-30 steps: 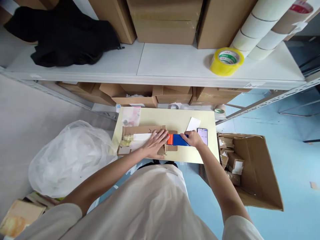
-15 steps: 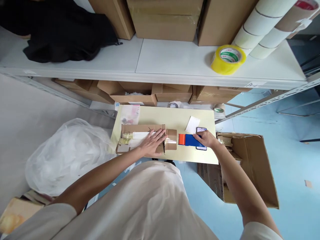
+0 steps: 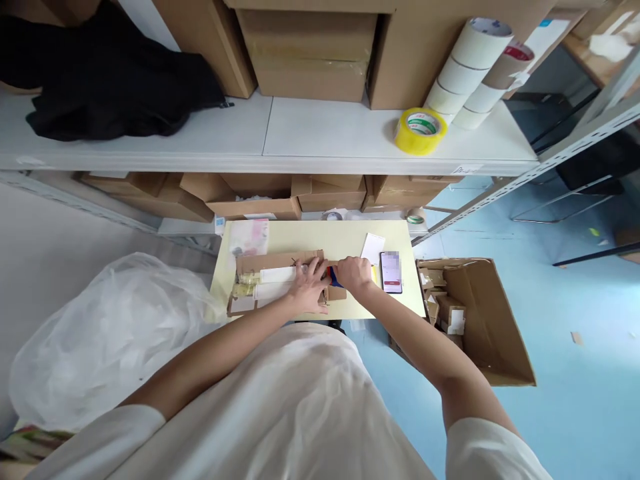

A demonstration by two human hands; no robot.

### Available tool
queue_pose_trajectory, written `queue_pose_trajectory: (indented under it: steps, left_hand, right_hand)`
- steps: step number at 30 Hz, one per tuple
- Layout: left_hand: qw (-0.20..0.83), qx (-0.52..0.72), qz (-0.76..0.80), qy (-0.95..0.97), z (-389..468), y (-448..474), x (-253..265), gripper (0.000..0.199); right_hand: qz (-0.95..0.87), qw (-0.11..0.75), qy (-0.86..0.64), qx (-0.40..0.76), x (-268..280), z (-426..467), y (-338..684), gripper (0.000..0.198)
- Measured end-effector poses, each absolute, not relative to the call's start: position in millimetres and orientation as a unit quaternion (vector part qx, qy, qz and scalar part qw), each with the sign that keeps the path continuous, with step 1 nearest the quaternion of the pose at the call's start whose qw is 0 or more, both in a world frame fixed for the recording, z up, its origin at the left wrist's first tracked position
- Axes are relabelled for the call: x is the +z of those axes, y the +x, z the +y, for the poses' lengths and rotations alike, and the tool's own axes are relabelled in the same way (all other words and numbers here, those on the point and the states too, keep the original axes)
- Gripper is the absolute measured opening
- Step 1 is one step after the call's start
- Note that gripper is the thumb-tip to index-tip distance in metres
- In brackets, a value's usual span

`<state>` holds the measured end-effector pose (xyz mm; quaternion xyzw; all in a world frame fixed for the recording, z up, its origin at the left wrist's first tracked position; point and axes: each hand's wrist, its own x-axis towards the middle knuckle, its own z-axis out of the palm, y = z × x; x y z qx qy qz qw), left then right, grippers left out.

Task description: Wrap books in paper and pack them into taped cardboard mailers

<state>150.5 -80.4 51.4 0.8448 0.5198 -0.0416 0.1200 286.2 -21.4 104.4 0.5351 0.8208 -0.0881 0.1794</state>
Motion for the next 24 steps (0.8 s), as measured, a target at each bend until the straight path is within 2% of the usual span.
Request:
queue_pose_trajectory:
  steps: [7, 10, 13, 15, 17, 24]
  left_hand:
    - [0.134, -0.030, 0.517, 0.845, -83.2, 150.8, 50.7, 0.088]
    - [0.160, -0.030, 0.514, 0.842, -87.8, 143.6, 50.1, 0.091]
    - [0.186, -0.003, 0.494, 0.850, -95.0, 126.5, 49.2, 0.104]
    - [0.193, 0.009, 0.487, 0.852, -101.6, 110.1, 49.2, 0.107]
    - [0.186, 0.011, 0.502, 0.845, -109.7, 92.5, 49.5, 0.107]
    - [0.114, 0.000, 0.583, 0.804, -123.7, 68.2, 44.3, 0.091]
  right_hand:
    - [0.809, 0.211, 0.541, -0.089, 97.2, -35.6, 282.1, 0.027]
    - [0.774, 0.199, 0.594, -0.089, 92.6, -42.1, 310.9, 0.037]
    - [0.688, 0.098, 0.713, -0.097, 82.8, -54.6, 354.9, 0.051]
    - [0.656, 0.046, 0.742, -0.128, 70.4, -66.9, 378.5, 0.044]
    - [0.638, 0.014, 0.753, -0.162, 52.6, -81.1, 390.3, 0.033]
    - [0.624, -0.081, 0.743, -0.230, -18.1, -114.9, 368.1, 0.030]
